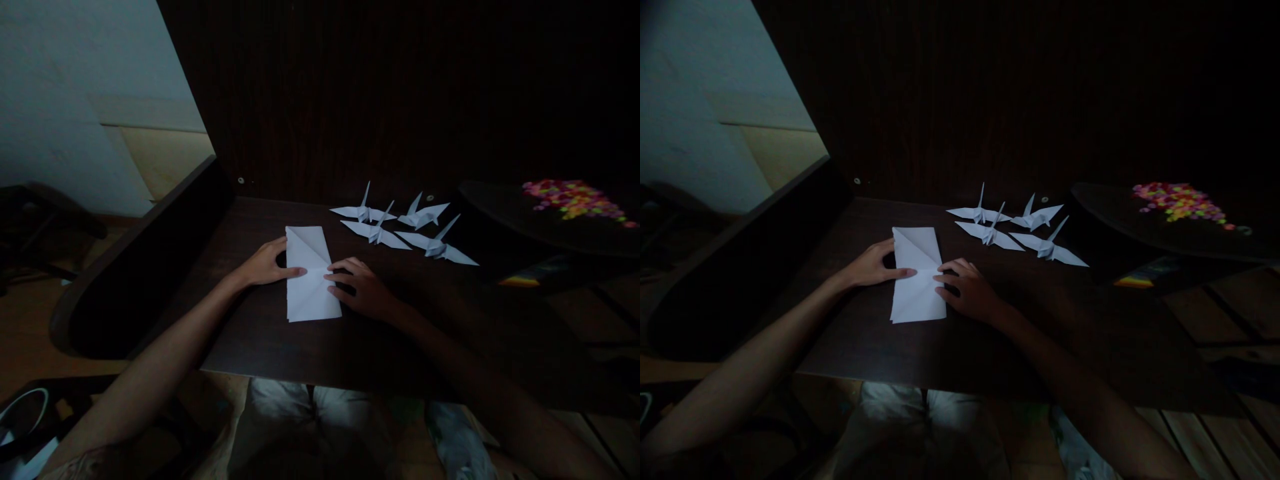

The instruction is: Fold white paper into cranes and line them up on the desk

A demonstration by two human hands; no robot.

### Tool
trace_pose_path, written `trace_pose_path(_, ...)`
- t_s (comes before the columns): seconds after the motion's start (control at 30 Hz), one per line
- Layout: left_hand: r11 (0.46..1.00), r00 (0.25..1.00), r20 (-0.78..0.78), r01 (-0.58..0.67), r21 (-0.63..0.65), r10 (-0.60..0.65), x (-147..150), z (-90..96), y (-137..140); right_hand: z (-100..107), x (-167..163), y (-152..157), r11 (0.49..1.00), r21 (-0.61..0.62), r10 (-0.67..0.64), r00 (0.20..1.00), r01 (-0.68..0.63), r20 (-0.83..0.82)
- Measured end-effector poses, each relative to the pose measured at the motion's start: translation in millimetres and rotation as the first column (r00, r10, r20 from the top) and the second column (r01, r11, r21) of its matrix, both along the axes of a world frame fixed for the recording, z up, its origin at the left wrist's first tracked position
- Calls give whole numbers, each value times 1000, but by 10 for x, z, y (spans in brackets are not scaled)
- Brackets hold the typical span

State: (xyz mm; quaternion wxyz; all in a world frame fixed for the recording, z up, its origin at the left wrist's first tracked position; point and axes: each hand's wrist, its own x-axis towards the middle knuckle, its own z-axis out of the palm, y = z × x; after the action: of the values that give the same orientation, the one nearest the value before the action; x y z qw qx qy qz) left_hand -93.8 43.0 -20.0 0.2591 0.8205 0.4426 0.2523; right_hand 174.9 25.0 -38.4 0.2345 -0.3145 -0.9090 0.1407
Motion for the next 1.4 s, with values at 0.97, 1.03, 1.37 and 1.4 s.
trace_pose_path(0.97, 974, 935, -296, 221, 51, -197, 30, -74, -58, -20, 125, 66, 998, -44, 39, 999, -38, 33)
trace_pose_path(1.03, 977, 938, -290, 209, 44, -188, 19, -97, -52, -1, 130, 70, 997, -57, 54, 997, -51, 59)
trace_pose_path(1.37, 987, 940, -307, 158, 11, -147, 22, -58, -53, 104, 190, 78, 988, -104, 128, 982, -114, 141)
trace_pose_path(1.4, 988, 940, -307, 157, 9, -147, 20, -58, -50, 118, 202, 81, 986, -106, 144, 977, -128, 155)
